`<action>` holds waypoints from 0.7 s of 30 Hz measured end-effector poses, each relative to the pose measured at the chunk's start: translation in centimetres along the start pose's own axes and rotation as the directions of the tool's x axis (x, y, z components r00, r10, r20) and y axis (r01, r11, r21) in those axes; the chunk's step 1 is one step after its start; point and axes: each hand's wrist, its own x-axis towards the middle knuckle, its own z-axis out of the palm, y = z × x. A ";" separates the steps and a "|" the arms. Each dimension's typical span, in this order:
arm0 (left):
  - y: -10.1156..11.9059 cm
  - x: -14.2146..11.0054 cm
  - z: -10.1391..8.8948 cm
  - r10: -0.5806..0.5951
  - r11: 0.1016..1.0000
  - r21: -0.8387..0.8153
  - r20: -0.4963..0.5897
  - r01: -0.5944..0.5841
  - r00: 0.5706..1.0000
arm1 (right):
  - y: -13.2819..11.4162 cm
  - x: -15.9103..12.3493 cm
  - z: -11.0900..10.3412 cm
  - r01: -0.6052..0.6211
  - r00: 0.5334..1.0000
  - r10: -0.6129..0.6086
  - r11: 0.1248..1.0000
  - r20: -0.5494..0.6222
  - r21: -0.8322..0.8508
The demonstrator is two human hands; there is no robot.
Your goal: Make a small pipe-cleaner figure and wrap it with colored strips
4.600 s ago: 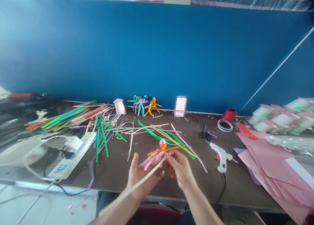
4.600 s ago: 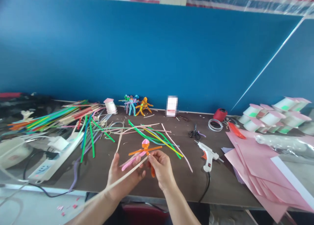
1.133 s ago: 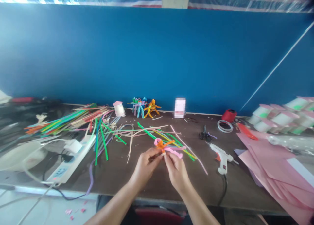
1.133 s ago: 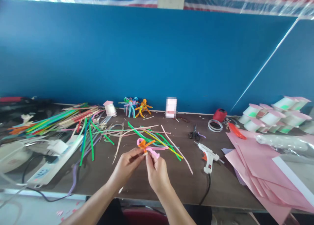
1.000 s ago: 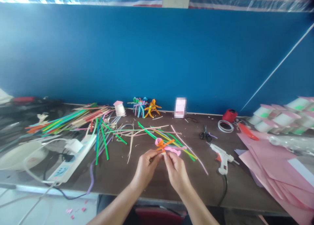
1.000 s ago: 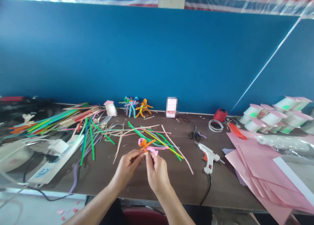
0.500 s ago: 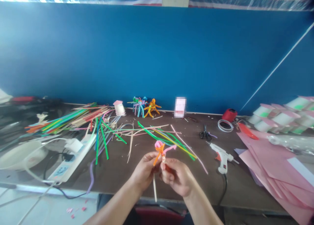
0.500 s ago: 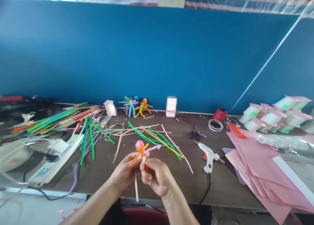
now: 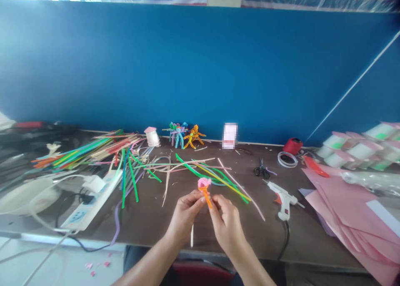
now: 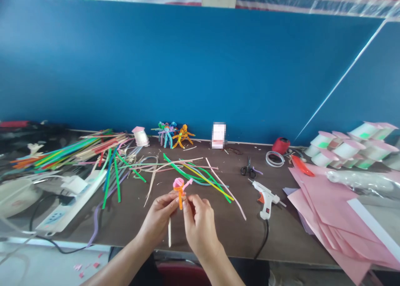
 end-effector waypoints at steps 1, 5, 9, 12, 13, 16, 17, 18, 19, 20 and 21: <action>-0.1 0.0 0.0 0.008 1.000 -0.002 0.005 -0.008 1.000 | 0.0 0.0 0.1 -0.037 0.999 0.036 0.996 0.023 0.076; -0.3 0.0 -0.1 0.032 0.999 0.002 -0.020 -0.032 0.999 | 0.1 0.2 0.8 -0.217 0.975 0.175 0.893 0.140 0.394; -0.5 -0.4 0.1 -0.011 1.000 0.012 0.026 0.010 1.000 | 0.4 0.3 1.6 -0.304 0.952 0.255 0.767 0.167 0.565; -0.9 -1.0 0.4 -0.082 0.995 -0.049 0.044 0.084 0.996 | 0.5 0.2 2.1 -0.286 0.956 0.263 0.734 0.129 0.616; -1.1 -1.2 0.5 -0.089 0.991 -0.095 0.010 0.090 0.996 | 0.5 0.2 2.2 -0.284 0.956 0.265 0.723 0.128 0.629; -1.7 -1.3 0.6 -0.075 0.975 -0.217 -0.120 0.047 0.990 | 0.4 0.1 2.4 -0.298 0.951 0.275 0.696 0.141 0.653; -1.8 -1.3 0.5 -0.065 0.974 -0.224 -0.137 0.033 0.988 | 0.3 0.1 2.4 -0.299 0.951 0.274 0.696 0.142 0.653; -1.8 -1.2 0.4 -0.057 0.977 -0.212 -0.133 0.028 0.989 | 0.3 0.1 2.4 -0.300 0.951 0.272 0.703 0.146 0.645; -1.8 -1.0 0.3 -0.050 0.982 -0.186 -0.123 0.026 0.991 | 0.2 0.0 2.4 -0.303 0.951 0.270 0.713 0.151 0.632; -1.7 -0.8 0.1 -0.044 0.988 -0.154 -0.112 0.027 0.993 | 0.2 0.0 2.3 -0.309 0.950 0.270 0.721 0.159 0.620; -1.6 -0.6 0.0 -0.042 0.992 -0.126 -0.102 0.029 0.994 | 0.1 0.0 2.3 -0.318 0.947 0.271 0.724 0.172 0.613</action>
